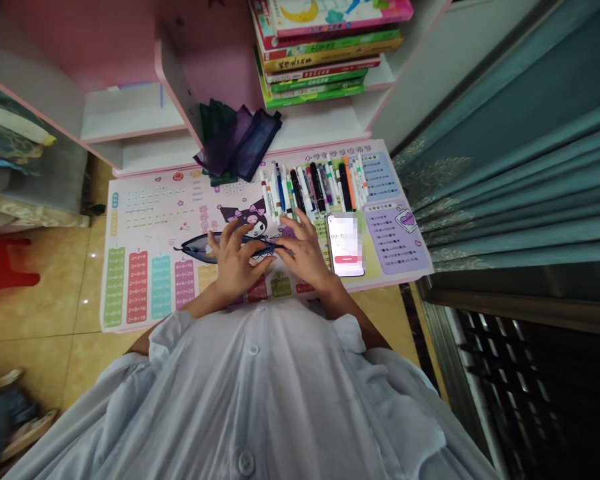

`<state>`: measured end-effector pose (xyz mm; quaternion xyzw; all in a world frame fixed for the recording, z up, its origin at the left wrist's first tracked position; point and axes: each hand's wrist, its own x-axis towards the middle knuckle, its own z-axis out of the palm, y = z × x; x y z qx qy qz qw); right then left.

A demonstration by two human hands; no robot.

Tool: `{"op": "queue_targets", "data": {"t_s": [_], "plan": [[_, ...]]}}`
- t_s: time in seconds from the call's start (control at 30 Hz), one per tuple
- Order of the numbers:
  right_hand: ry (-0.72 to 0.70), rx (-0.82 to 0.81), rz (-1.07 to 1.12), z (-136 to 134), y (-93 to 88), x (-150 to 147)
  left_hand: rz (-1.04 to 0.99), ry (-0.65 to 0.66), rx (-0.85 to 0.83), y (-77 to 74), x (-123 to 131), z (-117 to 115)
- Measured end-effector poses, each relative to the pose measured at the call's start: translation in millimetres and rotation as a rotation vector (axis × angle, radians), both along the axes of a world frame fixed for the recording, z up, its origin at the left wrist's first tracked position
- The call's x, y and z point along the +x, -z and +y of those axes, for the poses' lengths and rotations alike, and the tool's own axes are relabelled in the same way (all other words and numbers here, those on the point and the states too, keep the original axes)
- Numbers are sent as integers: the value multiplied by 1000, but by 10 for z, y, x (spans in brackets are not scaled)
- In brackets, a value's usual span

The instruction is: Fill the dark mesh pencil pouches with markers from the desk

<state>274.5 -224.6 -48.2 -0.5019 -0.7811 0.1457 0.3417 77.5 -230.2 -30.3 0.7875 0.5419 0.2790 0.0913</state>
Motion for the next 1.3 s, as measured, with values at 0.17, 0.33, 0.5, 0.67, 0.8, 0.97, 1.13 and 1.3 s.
{"op": "queue_targets", "data": {"t_s": [0.17, 0.33, 0.5, 0.67, 0.8, 0.97, 1.13, 1.3], "plan": [[6, 9, -8, -4, 4, -6, 12, 15, -56, -11, 27, 11], [8, -17, -11, -8, -23, -11, -17, 4, -86, -67, 45, 20], [12, -28, -7, -12, -44, -19, -35, -12, -130, -107, 86, 18], [10, -18, -23, -8, -33, -10, -31, -11, -130, -112, 114, 8], [9, 7, -21, -4, -18, -1, -45, -20, -104, -124, 111, 11], [14, 15, -14, -6, -17, -3, -37, -21, -106, -138, 90, 18], [17, 15, -21, -1, -19, 0, -14, -26, -112, -154, 69, 19], [22, 13, -25, 5, -20, 3, -16, -32, -123, -179, 49, 18]]}}
